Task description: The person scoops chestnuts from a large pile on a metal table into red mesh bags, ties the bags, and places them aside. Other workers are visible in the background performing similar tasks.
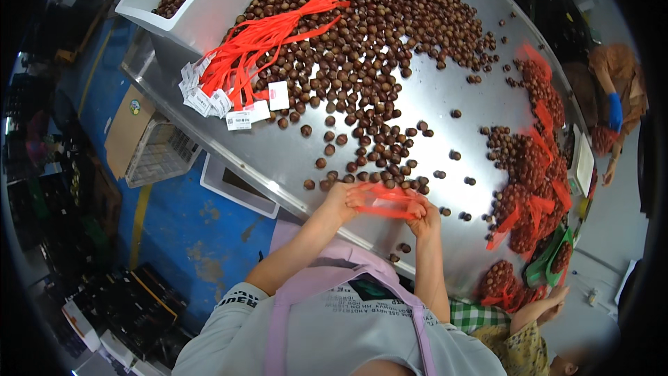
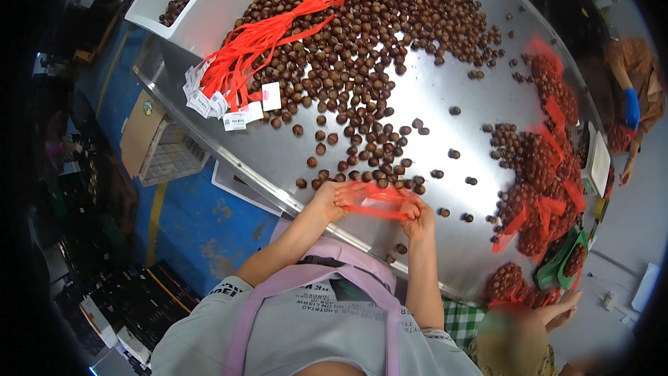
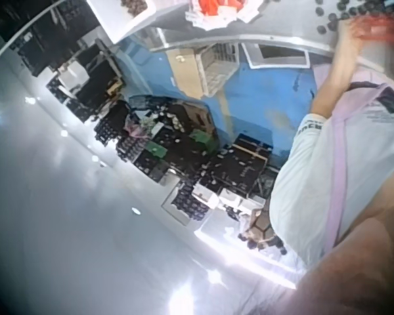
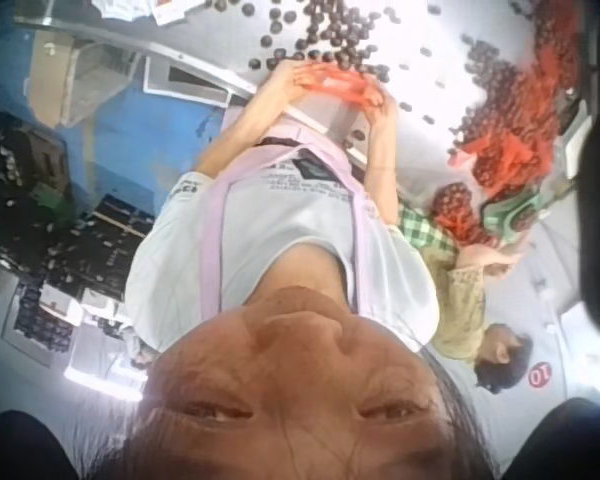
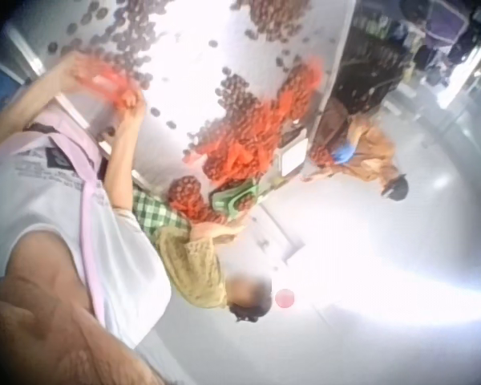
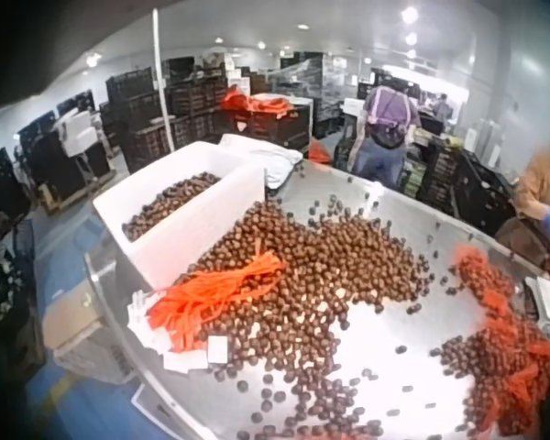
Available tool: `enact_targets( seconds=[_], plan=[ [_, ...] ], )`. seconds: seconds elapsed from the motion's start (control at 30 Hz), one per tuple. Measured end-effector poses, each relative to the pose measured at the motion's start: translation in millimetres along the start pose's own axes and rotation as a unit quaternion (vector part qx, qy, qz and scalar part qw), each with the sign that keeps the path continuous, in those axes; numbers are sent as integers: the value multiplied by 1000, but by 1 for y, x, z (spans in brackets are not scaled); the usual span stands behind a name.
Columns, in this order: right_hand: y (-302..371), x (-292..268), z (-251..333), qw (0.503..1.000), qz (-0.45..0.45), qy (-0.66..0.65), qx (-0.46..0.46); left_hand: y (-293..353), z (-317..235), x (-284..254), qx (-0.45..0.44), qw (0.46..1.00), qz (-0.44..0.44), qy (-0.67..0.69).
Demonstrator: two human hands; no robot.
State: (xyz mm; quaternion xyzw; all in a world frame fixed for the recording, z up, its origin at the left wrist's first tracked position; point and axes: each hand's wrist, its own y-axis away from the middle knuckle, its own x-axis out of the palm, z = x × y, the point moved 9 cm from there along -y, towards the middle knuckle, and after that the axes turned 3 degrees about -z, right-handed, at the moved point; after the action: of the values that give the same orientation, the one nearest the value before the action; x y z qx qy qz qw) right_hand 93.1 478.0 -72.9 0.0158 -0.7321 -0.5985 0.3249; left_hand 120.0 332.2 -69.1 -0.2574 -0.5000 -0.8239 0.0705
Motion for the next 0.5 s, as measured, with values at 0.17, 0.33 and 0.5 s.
enact_targets(
  seconds=[0.17,0.33,0.5],
  plan=[
    [-42,75,15,997,-8,65,-33,1,-51,43,9,997,20,71],
    [-90,161,10,995,16,93,-33,-2,-131,85,142,982,-26,124],
    [-137,251,0,985,48,165,-24,5,-197,129,215,958,7,190]
  ],
)
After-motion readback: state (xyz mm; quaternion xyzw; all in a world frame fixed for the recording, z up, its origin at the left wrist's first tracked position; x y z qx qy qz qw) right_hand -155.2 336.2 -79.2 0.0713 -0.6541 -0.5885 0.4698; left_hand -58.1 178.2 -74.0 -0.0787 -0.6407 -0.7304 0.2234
